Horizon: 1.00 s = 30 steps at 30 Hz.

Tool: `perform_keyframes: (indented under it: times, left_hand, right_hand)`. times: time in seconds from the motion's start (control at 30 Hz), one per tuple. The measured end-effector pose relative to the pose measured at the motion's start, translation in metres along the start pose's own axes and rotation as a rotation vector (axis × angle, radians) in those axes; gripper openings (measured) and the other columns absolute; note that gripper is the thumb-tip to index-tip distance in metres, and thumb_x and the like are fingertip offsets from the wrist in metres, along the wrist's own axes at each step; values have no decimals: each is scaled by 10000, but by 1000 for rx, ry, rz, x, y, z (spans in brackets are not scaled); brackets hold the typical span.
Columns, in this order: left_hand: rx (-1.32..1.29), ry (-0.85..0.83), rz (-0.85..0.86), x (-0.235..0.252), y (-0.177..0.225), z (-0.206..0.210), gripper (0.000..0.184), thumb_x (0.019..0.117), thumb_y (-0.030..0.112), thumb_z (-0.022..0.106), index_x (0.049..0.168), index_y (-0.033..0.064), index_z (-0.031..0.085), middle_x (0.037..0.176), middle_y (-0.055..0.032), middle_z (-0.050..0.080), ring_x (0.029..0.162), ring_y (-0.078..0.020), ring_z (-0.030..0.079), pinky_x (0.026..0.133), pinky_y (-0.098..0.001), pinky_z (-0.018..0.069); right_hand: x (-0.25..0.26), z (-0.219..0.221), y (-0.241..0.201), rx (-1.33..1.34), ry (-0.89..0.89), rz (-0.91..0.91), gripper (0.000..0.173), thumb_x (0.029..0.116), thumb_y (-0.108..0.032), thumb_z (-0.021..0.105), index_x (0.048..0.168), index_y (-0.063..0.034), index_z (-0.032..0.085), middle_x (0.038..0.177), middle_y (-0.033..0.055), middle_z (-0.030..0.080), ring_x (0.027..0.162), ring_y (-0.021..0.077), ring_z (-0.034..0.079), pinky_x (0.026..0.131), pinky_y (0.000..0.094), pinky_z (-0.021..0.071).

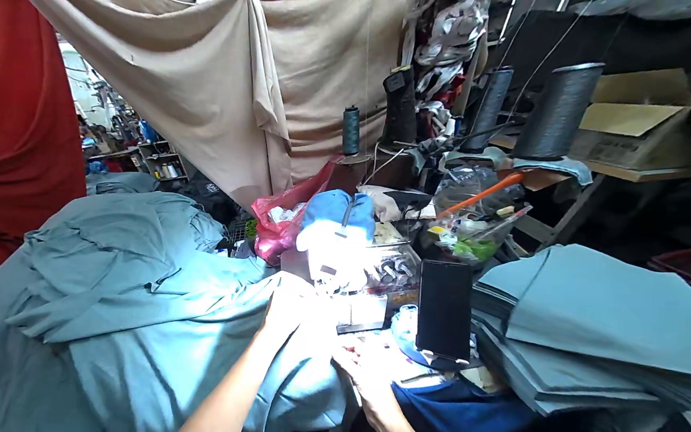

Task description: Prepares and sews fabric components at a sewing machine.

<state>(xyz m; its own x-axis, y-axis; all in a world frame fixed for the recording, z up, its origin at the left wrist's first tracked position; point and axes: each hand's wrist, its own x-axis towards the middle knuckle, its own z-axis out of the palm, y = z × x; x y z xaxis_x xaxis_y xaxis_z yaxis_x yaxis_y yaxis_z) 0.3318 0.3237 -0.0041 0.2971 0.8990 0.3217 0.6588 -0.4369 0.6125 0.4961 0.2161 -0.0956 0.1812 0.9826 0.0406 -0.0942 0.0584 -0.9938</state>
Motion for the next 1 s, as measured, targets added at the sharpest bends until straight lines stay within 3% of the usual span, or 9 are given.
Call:
perform_keyframes:
  times: [0.1,0.17,0.3,0.4,0.47,0.63,0.77,1.0]
  left_hand:
    - [26,18,55,-7,0,1,149,918,199,718,942,67,782,1083,-105,718,1083,-232,660,983,-422,524]
    - [51,-32,54,-11,7,-4,171,949,210,686,959,70,785,1087,-100,718,1109,-238,648,1008,-424,500]
    - [33,-100,57,-18,15,-9,198,961,197,651,994,50,780,1067,-114,739,1086,-240,671,1006,-431,505]
    - [-3,-125,11,-19,19,-9,217,968,227,657,990,51,781,1036,-106,746,1054,-219,683,987,-425,519]
    - [-40,-67,14,-18,16,-3,200,943,232,676,947,62,780,971,-86,746,984,-198,696,929,-424,546]
    - [-30,-45,-22,-7,17,-2,181,921,218,713,914,48,776,967,-106,743,985,-227,690,928,-449,533]
    - [5,-19,7,1,13,-1,172,901,223,741,895,57,785,1032,-112,717,1077,-252,646,989,-441,492]
    - [122,-128,-76,10,13,-3,248,948,266,669,1028,55,773,1155,-127,706,1172,-263,625,1055,-455,461]
  right_hand:
    - [-3,-2,-1,-58,-22,-5,100,906,-132,719,871,-39,729,766,-15,680,716,40,630,700,243,536]
    - [-6,-1,1,-61,-37,-10,94,897,-112,725,844,-34,725,748,-16,671,701,36,621,698,235,535]
    - [-21,-3,4,9,-63,1,36,877,-40,721,899,-13,727,797,-7,700,735,28,649,714,215,556]
    - [-28,-3,8,56,-81,17,64,865,-33,737,922,-5,732,873,21,724,829,59,680,797,250,580]
    - [-28,-3,7,51,-65,24,46,859,-34,744,898,-11,736,835,12,725,800,49,681,777,241,579]
    - [-19,-4,-2,35,-56,55,43,889,-57,726,882,-15,734,787,7,708,753,51,665,744,244,567]
    - [-8,-3,-9,15,-57,45,86,890,-64,718,810,-37,731,730,-14,686,704,36,637,706,238,542]
    - [-7,-3,-15,-43,-49,28,95,896,-89,725,813,-43,732,728,-26,679,696,19,624,704,235,532]
